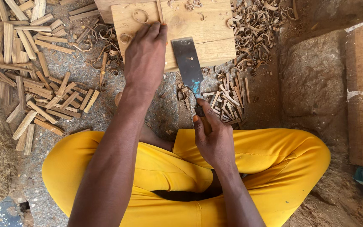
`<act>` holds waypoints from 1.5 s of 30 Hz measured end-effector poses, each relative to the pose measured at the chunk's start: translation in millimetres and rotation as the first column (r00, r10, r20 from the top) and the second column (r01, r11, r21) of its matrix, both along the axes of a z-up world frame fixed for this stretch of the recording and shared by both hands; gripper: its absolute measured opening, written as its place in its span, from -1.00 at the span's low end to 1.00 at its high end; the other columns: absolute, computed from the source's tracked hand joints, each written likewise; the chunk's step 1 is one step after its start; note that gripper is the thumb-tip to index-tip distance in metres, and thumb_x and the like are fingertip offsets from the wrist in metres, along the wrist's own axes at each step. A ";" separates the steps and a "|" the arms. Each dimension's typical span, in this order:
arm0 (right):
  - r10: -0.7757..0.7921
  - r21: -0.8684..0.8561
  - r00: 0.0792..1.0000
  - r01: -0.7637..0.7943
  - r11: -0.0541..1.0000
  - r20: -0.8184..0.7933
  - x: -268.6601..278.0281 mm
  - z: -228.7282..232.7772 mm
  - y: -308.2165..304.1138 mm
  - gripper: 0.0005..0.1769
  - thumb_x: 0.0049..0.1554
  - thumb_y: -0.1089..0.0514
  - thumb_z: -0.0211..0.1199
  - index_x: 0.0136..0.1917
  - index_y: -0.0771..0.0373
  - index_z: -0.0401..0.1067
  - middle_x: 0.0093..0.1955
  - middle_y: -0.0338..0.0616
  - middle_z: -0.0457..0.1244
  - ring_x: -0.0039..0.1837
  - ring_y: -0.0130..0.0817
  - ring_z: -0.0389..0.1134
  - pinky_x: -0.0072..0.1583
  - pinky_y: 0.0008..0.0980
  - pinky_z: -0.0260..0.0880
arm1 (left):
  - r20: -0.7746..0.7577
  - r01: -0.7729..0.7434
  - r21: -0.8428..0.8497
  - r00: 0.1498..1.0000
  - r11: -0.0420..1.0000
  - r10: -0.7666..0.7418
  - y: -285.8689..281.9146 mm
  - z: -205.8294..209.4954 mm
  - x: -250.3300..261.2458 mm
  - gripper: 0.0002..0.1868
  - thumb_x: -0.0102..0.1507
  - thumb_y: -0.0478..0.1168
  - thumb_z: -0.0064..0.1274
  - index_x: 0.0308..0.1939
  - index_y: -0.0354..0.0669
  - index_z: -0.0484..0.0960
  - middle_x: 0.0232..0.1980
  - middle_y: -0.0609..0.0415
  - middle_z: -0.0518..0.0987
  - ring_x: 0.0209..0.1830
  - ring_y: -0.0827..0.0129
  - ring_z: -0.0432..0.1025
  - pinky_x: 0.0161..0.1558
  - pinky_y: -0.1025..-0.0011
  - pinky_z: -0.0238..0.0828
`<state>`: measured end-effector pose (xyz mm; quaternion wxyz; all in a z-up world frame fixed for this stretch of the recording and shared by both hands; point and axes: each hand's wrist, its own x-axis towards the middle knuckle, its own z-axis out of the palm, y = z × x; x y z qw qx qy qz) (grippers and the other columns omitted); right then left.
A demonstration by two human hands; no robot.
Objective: The person sits cross-legged on the floor and uses a hand chisel to carve a rectangular wooden block. They repeatedly shave thin strips of wood from the block's surface, creating a pile of wood shavings and small rectangular pieces on the ground.
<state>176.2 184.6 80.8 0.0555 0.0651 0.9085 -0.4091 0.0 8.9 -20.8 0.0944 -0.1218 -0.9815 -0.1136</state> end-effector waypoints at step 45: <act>0.066 0.045 0.997 -0.067 0.997 0.037 2.0 -1.2 -8.9 -0.52 0.24 0.26 0.23 0.42 0.24 0.40 -0.45 -0.07 0.37 -0.53 -0.49 0.25 -0.46 -0.30 0.18 | 0.043 -0.008 0.037 0.999 0.999 0.007 -2.9 33.5 9.6 -0.45 0.22 -0.54 0.09 0.30 -0.14 0.60 0.41 -0.19 0.48 0.41 -0.10 0.35 0.46 -0.04 0.13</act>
